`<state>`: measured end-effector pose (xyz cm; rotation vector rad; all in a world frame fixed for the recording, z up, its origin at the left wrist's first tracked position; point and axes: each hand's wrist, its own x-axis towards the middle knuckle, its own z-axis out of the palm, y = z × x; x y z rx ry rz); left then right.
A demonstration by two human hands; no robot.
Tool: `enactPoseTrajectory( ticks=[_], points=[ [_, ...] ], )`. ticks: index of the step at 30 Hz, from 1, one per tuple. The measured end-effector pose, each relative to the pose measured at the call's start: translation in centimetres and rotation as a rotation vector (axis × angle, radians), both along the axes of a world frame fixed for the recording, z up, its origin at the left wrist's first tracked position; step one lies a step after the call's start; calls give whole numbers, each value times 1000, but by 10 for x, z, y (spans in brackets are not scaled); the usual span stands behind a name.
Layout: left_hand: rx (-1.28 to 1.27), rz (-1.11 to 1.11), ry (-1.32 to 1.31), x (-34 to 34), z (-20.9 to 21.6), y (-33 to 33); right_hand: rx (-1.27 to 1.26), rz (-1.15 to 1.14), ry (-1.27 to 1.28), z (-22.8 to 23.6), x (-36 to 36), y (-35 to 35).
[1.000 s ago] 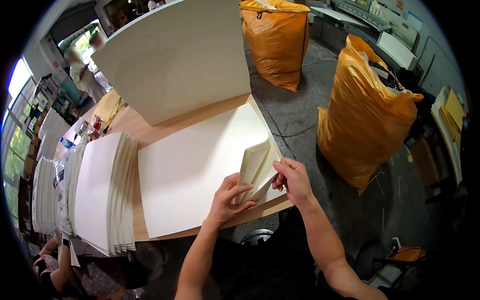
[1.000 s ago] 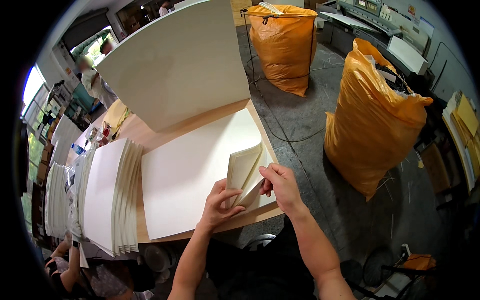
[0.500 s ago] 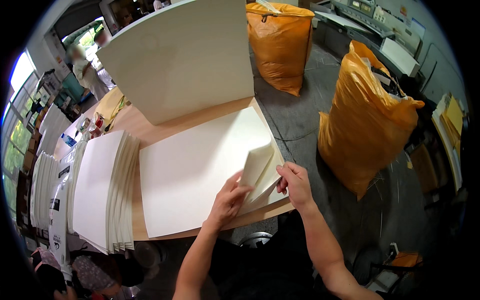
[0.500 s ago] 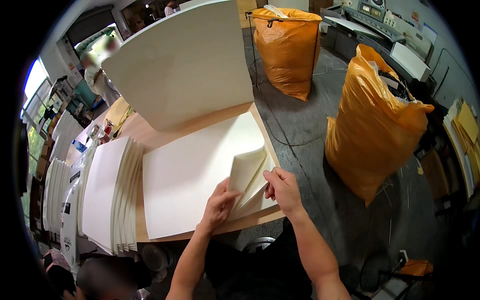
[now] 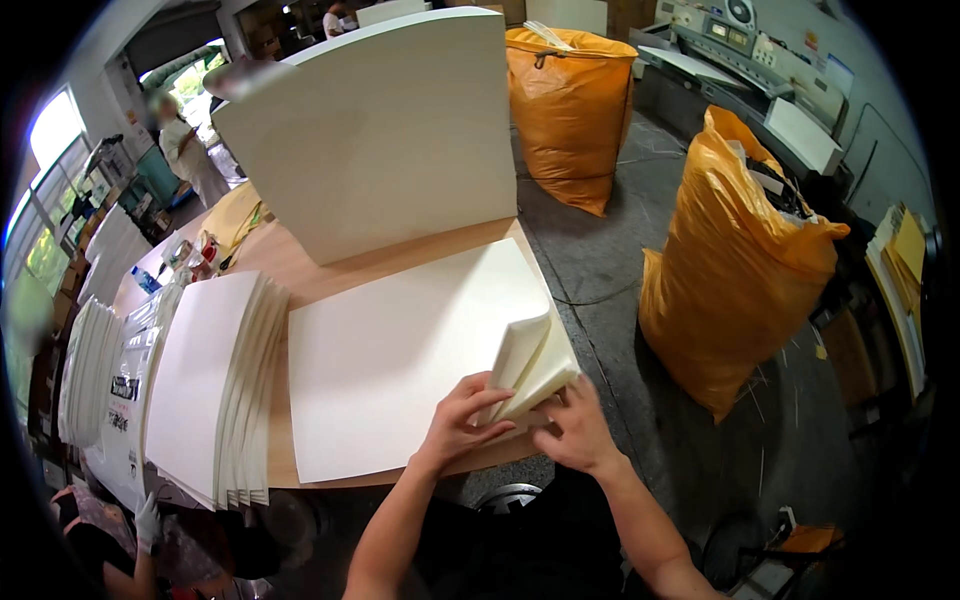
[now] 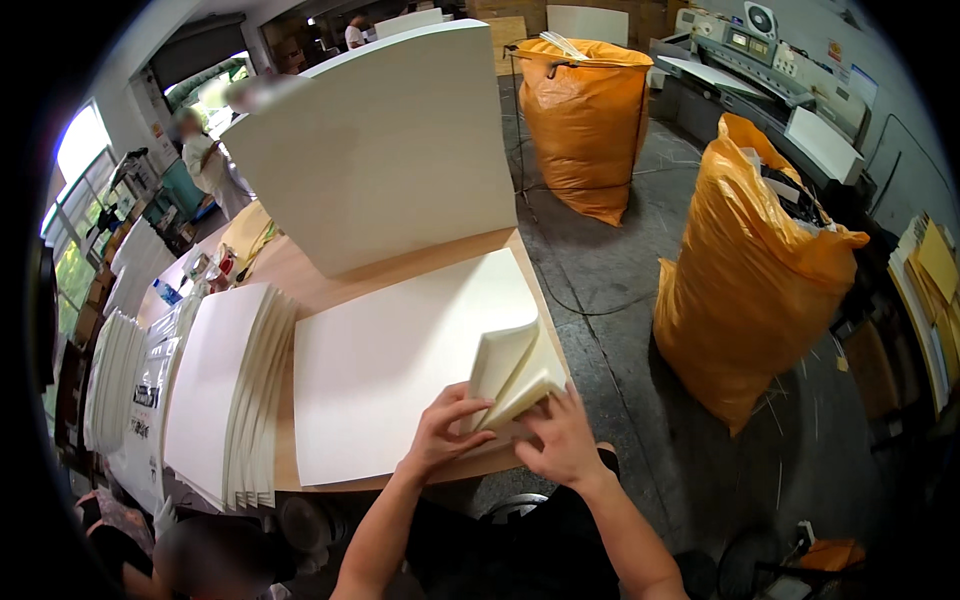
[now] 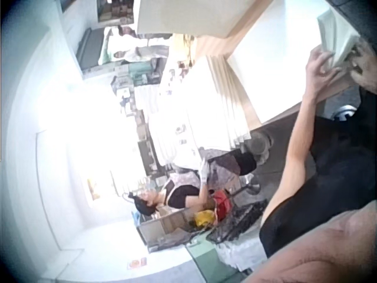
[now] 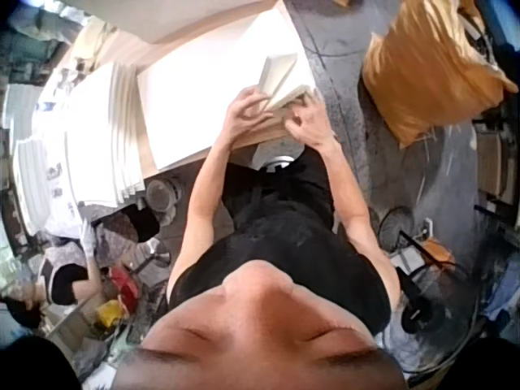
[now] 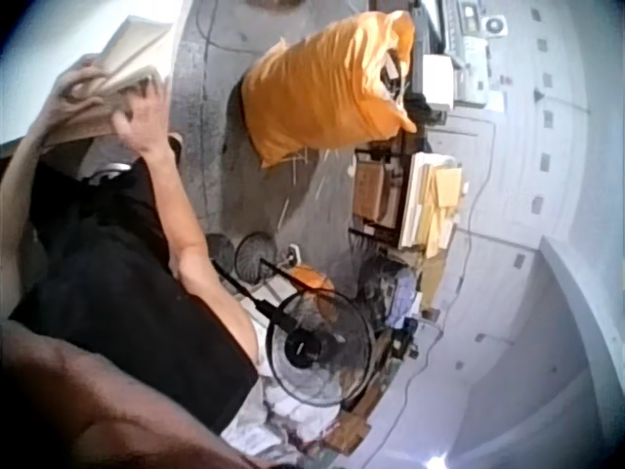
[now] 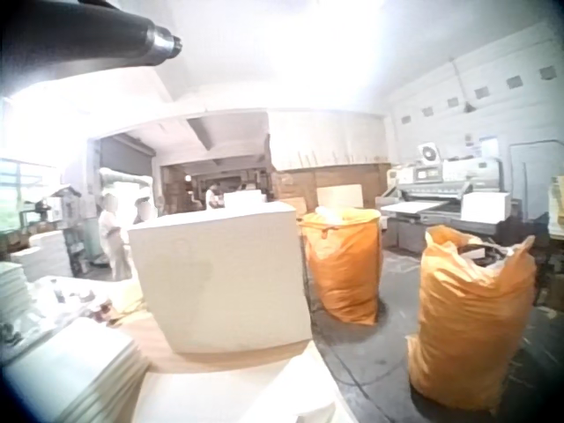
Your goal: The person stacks large white paper sheets, folds the corners of the sheets to ensure alignment, and then moves a large white box onto the workspace to continue the process.
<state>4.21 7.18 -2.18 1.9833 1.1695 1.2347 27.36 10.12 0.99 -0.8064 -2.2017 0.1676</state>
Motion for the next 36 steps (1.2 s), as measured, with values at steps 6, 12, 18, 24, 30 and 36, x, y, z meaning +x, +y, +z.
enactPoseTrajectory(
  ticks=[6,12,18,24,30,36],
  points=[
    [244,-45,478,5,5,-7,-875,126,-22,-53,9,-12],
    [198,41,516,4,-8,0,-560,39,-168,-33,0,-12],
    [144,15,511,3,-15,8,-475,-106,128,-40,19,-10],
    [74,20,451,10,-9,6,-385,-393,-156,-49,65,6],
    [95,69,391,5,-2,2,-965,-286,166,-4,57,25],
    [87,40,265,-1,-6,6,-910,-137,654,-21,8,22]
  ],
)
